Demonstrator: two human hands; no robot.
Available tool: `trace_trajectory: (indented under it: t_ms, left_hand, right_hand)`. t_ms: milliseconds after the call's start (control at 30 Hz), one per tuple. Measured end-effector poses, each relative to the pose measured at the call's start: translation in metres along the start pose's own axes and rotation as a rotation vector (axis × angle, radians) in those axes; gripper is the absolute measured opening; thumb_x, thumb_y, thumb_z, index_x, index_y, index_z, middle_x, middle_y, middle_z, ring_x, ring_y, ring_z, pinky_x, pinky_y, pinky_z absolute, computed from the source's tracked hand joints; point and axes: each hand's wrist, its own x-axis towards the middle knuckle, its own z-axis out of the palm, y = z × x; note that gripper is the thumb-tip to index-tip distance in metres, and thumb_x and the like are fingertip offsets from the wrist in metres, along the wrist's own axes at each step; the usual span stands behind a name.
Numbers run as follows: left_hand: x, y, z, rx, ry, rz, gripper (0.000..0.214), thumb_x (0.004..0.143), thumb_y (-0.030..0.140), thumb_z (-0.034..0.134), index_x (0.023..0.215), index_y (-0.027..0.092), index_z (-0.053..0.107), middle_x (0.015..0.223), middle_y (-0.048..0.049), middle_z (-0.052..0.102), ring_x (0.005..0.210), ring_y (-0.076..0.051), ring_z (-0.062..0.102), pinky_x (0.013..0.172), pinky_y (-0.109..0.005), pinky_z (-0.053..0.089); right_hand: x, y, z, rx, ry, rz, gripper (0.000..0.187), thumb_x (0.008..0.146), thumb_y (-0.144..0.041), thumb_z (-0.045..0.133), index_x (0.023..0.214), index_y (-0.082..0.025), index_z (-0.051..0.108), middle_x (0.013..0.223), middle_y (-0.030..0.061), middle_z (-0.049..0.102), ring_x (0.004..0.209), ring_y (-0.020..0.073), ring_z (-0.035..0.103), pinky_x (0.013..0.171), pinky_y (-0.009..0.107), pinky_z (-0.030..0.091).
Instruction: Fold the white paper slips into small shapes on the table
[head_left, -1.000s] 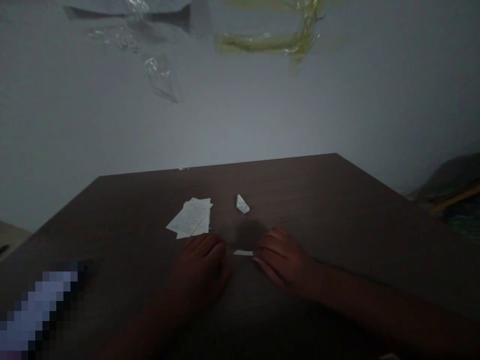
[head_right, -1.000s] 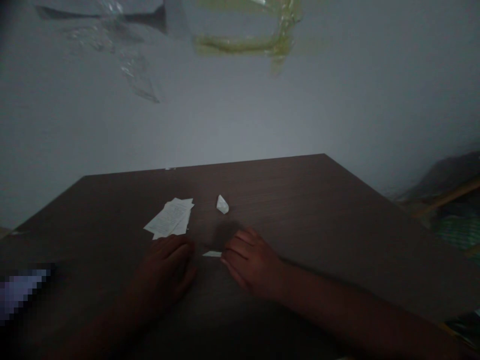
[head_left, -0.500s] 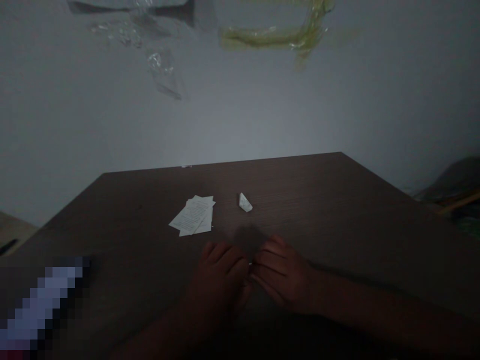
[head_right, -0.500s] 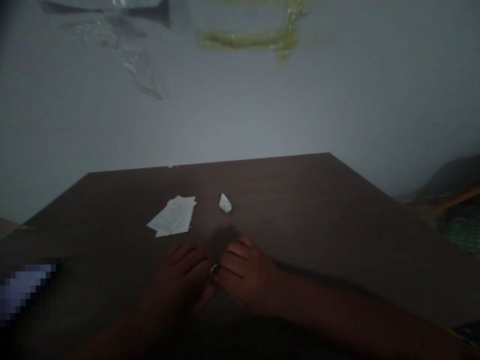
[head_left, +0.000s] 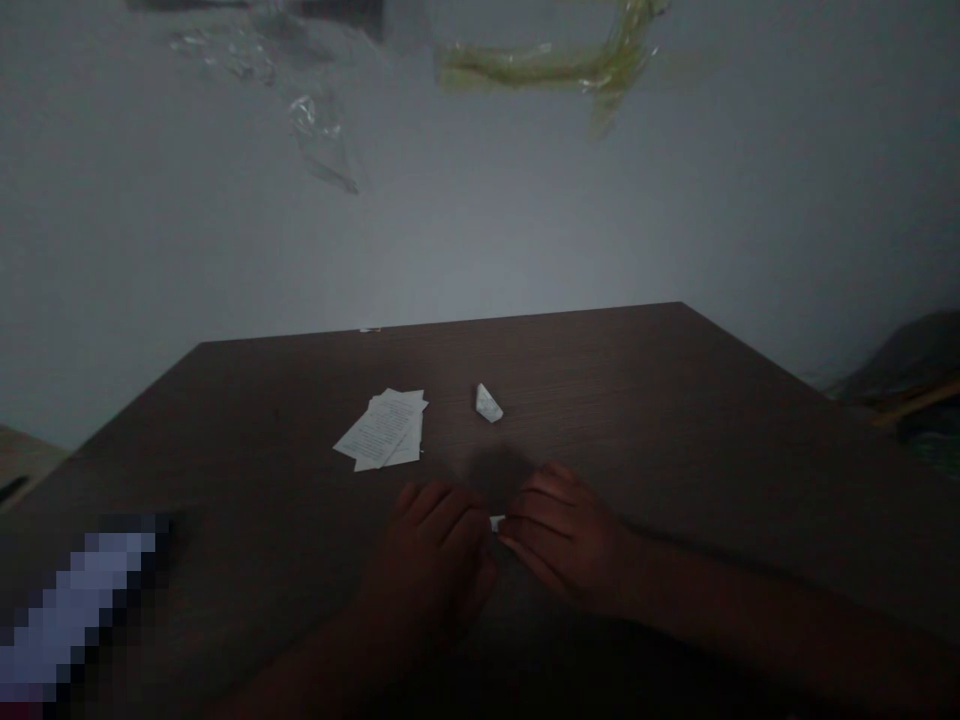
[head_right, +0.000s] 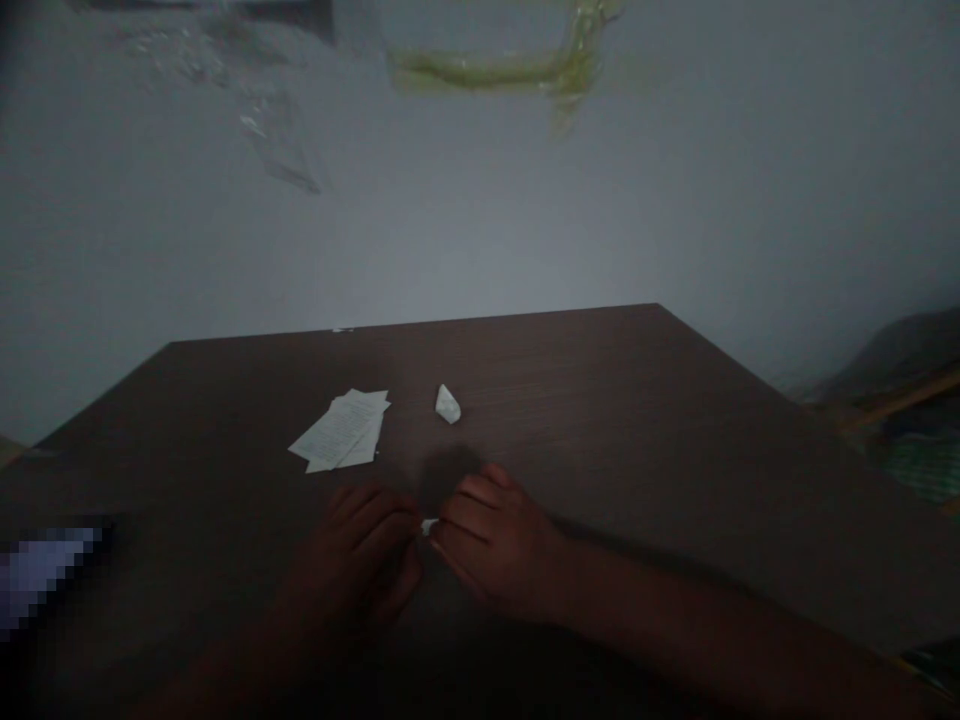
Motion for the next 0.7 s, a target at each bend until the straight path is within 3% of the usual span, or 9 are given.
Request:
trace_trajectory:
  t_ms: [233, 433, 567, 700]
  left_hand:
    - [0.001, 0.005, 0.008, -0.019, 0.012, 0.013, 0.027, 0.079, 0.0, 0.067, 0.092, 0.024, 0.063, 0.089, -0.0013, 0.078, 0.078, -0.025, 0.071, 0.07, -0.041, 0.052]
    - [0.001, -0.006, 0.002, 0.114, -0.059, -0.058, 0.027, 0.078, 0.002, 0.069, 0.09, 0.026, 0.063, 0.087, -0.0019, 0.078, 0.082, -0.028, 0.073, 0.074, -0.043, 0.054]
    - [0.003, -0.015, -0.007, 0.126, -0.051, -0.083, 0.024, 0.082, 0.004, 0.067, 0.087, 0.026, 0.06, 0.085, -0.0015, 0.075, 0.083, -0.027, 0.074, 0.077, -0.041, 0.056]
    - [0.005, -0.008, -0.009, 0.074, 0.0, -0.055, 0.022, 0.09, 0.003, 0.062, 0.09, 0.024, 0.062, 0.092, -0.003, 0.076, 0.086, -0.027, 0.072, 0.079, -0.041, 0.056]
  right_hand:
    - [0.001, -0.008, 0.003, 0.02, 0.006, -0.02, 0.025, 0.112, -0.012, 0.062, 0.093, -0.021, 0.076, 0.084, 0.0038, 0.074, 0.078, 0.0218, 0.065, 0.075, 0.042, 0.052]
    - [-0.001, -0.001, -0.001, 0.03, 0.008, 0.018, 0.017, 0.112, -0.011, 0.065, 0.105, -0.021, 0.077, 0.093, 0.0053, 0.08, 0.083, 0.0231, 0.07, 0.077, 0.043, 0.054]
    - [-0.002, 0.009, -0.003, 0.041, 0.034, 0.006, 0.014, 0.114, -0.011, 0.063, 0.107, -0.016, 0.074, 0.092, 0.0059, 0.078, 0.083, 0.0217, 0.067, 0.077, 0.041, 0.052]
    - [-0.001, 0.011, -0.002, 0.026, 0.031, -0.007, 0.018, 0.117, -0.013, 0.059, 0.108, -0.015, 0.074, 0.092, 0.0058, 0.078, 0.084, 0.0217, 0.067, 0.078, 0.04, 0.051]
